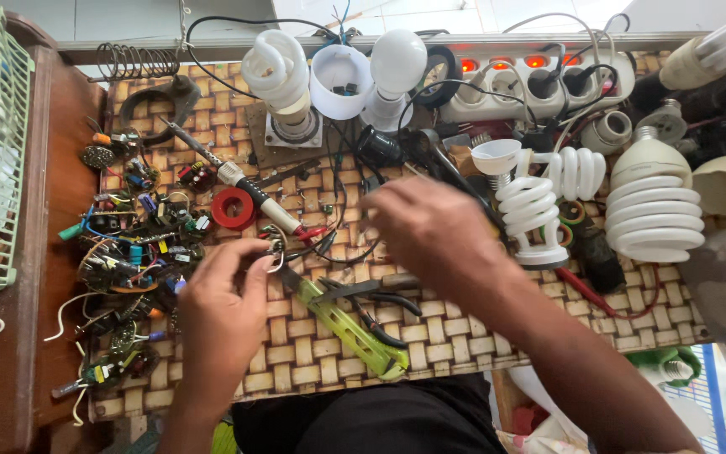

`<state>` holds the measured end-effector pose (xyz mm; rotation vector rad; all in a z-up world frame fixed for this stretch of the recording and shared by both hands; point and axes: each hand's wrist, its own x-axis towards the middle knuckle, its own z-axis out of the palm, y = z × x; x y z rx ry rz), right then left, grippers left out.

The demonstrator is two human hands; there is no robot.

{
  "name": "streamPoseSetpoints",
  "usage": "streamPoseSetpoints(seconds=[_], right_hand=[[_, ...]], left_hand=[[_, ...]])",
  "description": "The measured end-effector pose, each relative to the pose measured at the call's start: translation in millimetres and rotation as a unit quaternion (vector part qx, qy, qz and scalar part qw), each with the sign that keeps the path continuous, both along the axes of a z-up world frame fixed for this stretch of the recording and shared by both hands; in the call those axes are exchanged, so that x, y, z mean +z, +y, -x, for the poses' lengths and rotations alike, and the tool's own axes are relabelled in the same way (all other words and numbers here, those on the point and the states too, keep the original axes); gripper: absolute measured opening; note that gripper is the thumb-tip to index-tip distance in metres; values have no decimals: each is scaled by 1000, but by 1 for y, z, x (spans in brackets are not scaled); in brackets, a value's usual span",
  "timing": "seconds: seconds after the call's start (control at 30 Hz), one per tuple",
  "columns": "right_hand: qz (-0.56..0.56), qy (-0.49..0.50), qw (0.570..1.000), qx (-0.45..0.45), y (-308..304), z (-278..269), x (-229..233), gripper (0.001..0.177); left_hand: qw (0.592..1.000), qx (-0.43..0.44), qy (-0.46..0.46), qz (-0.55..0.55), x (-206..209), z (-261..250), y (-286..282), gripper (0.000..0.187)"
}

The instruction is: The person repairs a compact fluorescent light bulb by stripping wires, soldering connections to a small circuit board, and testing the assembly in a socket. They then handle another CFL bulb and its base, preparing it for further work.

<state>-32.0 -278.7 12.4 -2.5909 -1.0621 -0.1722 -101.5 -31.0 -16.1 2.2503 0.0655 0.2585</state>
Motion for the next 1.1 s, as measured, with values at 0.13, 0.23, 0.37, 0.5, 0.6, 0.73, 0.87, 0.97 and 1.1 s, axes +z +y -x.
streamPoseSetpoints(seconds=[0.13, 0.23, 0.37, 0.5, 0.6, 0.73, 0.87, 0.97, 1.1], right_hand=[[72, -117, 972, -190, -50, -7, 16, 11], [132, -155, 943, -265, -84, -13, 6, 17], [145, -68, 947, -279, -103, -21, -8, 19], [92, -93, 953, -274, -106, -7, 3, 16], [-19, -136, 961, -242, -107, 10, 22, 13], [-189, 25, 965, -183, -111, 37, 41, 7], [-295, 106, 938, -147, -117, 57, 30, 10], [-306, 133, 933, -137, -125, 67, 29, 10], [-306, 137, 933, -130, -135, 76, 27, 15]], left_hand=[[983, -64, -115, -130, -8, -6, -12, 21], [967, -60, -171, -179, 1, -7, -28, 21], [957, -72, -211, -184, 8, -10, -51, 20], [965, -118, -193, -134, 23, -13, -78, 21], [968, -157, -189, -61, 35, -15, -97, 20], [968, -201, -149, 37, 52, -20, -126, 37], [966, -243, -68, 56, 50, -21, -148, 81], [948, -291, -112, 58, 40, -25, -160, 85], [943, -312, -77, 83, 36, -27, -174, 57]])
